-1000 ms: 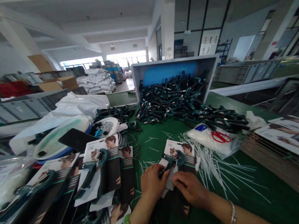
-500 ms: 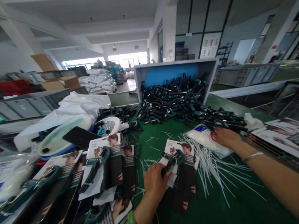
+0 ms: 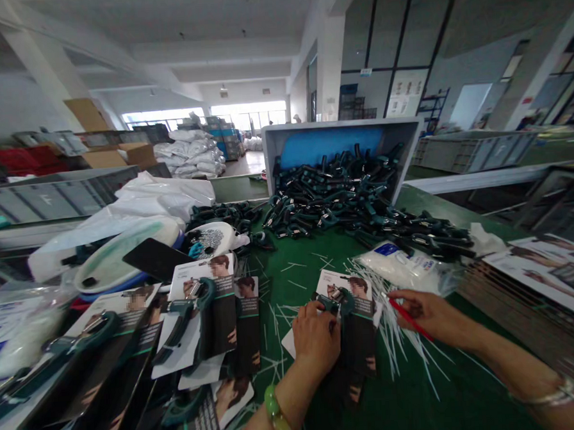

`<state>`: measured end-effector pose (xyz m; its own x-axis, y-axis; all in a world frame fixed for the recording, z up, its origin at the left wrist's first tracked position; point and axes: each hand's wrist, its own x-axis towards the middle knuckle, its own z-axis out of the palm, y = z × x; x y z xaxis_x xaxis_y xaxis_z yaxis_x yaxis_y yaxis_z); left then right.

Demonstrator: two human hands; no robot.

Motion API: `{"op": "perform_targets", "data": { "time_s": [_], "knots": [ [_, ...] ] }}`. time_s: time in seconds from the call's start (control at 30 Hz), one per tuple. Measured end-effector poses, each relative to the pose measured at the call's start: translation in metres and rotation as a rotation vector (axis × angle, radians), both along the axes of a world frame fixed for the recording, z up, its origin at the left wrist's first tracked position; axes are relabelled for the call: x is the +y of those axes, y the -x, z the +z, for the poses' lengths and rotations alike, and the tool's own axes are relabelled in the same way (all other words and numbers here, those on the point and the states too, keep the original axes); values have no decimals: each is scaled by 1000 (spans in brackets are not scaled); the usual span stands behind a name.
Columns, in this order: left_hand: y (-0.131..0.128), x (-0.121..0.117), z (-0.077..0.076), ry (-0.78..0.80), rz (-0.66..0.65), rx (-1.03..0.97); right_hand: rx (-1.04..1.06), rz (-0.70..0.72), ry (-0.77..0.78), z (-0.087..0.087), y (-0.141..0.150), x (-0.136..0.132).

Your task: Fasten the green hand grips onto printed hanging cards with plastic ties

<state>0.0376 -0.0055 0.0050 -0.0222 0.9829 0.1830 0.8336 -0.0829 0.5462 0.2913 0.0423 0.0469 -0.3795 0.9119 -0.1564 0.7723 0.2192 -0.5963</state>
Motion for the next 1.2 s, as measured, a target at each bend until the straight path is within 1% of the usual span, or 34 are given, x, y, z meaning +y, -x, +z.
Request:
{"op": "perform_targets", "data": {
  "time_s": [0.03, 0.07, 0.13, 0.2, 0.3, 0.37, 0.43, 0.6, 0.7, 0.83, 0.9, 0.97, 1.1, 1.17, 1.2],
  "knots": [
    [0, 3, -3, 16, 9, -44, -16, 102, -98, -5, 10, -13],
    [0, 6, -6, 28, 17, -98, -84, 154, -222, -10, 20, -23],
    [3, 10, -13, 38, 17, -203, -282, 214, -451, -16, 36, -34],
    [6, 12, -19, 34, 12, -277, -466, 254, -633, -18, 47, -36],
    [8, 13, -21, 39, 7, -338, -632, 302, -837, -18, 56, -32],
    [8, 13, -20, 50, 1, -365, -700, 304, -918, -20, 59, -29],
    [8, 13, -19, 60, -11, -383, -722, 304, -962, -24, 59, -27],
    [8, 12, -16, 80, -27, -403, -667, 345, -1023, -40, 52, -23],
    [8, 12, -16, 77, -35, -398, -656, 343, -1037, -43, 52, -21],
    [8, 13, -17, 81, -24, -396, -635, 412, -1047, -36, 54, -17],
    [8, 13, -19, 68, -27, -404, -593, 450, -1006, -32, 55, -14],
    [7, 13, -21, 44, -28, -417, -542, 459, -894, -32, 54, -11],
    [7, 16, -26, -14, -9, -488, -425, 448, -583, -29, 53, -10],
    [14, 19, -27, -39, 48, -546, -337, 434, -445, -22, 53, -11],
    [20, 20, -27, -51, 97, -563, -294, 421, -375, -16, 52, -10]
  ]
}}
